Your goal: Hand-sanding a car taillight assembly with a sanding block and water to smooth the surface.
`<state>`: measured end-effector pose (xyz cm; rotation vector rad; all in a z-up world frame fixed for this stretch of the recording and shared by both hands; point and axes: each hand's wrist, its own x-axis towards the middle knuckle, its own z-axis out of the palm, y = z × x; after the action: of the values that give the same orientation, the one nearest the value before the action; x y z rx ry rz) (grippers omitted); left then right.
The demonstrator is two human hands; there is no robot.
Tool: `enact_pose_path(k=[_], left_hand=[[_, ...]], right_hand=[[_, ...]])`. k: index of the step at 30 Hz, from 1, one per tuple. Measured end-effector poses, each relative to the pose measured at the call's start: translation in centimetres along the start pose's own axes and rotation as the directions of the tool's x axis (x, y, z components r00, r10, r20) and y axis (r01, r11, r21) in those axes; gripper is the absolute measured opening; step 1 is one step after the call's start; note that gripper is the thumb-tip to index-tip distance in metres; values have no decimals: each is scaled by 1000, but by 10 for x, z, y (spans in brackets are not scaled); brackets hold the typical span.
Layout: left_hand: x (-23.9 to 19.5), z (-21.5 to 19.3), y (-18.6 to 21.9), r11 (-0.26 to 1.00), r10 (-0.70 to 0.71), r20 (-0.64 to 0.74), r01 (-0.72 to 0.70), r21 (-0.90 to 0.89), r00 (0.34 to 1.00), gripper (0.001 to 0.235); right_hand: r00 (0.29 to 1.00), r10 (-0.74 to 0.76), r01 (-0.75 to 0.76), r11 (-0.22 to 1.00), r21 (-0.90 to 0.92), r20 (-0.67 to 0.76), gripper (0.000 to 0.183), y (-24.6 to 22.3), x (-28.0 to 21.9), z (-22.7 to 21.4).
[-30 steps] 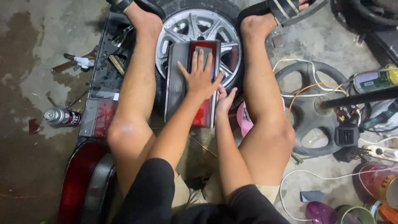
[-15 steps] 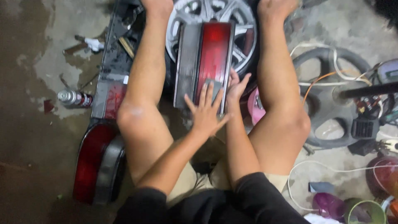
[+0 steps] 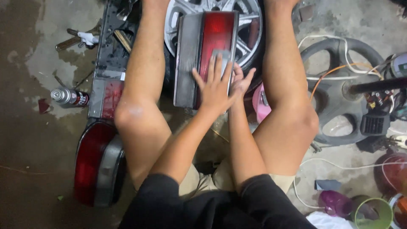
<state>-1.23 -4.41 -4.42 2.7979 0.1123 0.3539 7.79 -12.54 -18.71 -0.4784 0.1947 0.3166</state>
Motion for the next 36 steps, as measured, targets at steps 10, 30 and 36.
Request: enact_pose_path(k=[10,30,36], left_hand=[[-34,-10,4,1000,-8,103,7,5,995,89],[-69,-14,13,994,-11,97,0,114,995,90],[9,1,1,997,1,49,-5,81,999,83]], right_hand=[[995,6,-8,1000,-15,-103,101,0,-8,12],[984,-16,-15,985,-172,-175,105,-1,-14,31],[978,-7,-18,993,-115,-208,98,0,-2,5]])
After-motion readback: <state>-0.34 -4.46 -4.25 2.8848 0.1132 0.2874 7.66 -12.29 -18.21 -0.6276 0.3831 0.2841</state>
